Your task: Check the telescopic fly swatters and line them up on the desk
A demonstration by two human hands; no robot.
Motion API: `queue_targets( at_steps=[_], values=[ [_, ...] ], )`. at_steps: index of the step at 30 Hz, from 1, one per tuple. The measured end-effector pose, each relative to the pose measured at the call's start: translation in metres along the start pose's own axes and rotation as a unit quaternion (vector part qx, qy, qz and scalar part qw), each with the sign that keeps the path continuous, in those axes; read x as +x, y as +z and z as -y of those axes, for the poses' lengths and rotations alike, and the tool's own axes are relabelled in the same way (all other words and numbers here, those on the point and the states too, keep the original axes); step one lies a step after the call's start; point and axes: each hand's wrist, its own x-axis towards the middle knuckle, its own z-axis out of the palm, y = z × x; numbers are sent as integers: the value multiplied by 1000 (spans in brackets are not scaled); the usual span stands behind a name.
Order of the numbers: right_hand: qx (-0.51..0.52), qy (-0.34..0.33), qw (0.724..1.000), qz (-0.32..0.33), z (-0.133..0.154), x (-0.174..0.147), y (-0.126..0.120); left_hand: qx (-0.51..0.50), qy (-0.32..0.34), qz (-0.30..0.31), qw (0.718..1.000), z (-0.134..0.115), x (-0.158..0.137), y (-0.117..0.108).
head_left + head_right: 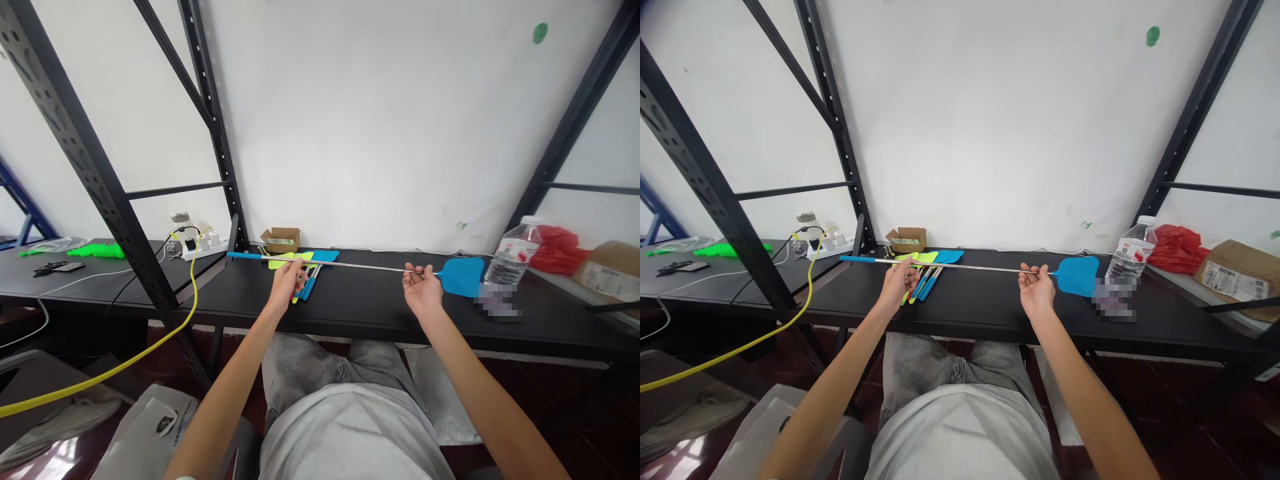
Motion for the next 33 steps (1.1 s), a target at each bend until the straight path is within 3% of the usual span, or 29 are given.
queue_targets(
  at_steps=[3,7,26,33],
  values=[
    [3,-1,1000,5,2,0,0,-95,-12,-57,994,-3,4,-8],
    [18,-8,1000,10,11,4,-1,-149,-10,-92,985,-10,3,-15],
    [52,-28,998,-2,36,15,-17,-172,-15,-28,985,-7,-3,-1],
    [50,-57,997,9,50,18,-20,-155,-8,-68,986,-9,-3,-9]
  ],
)
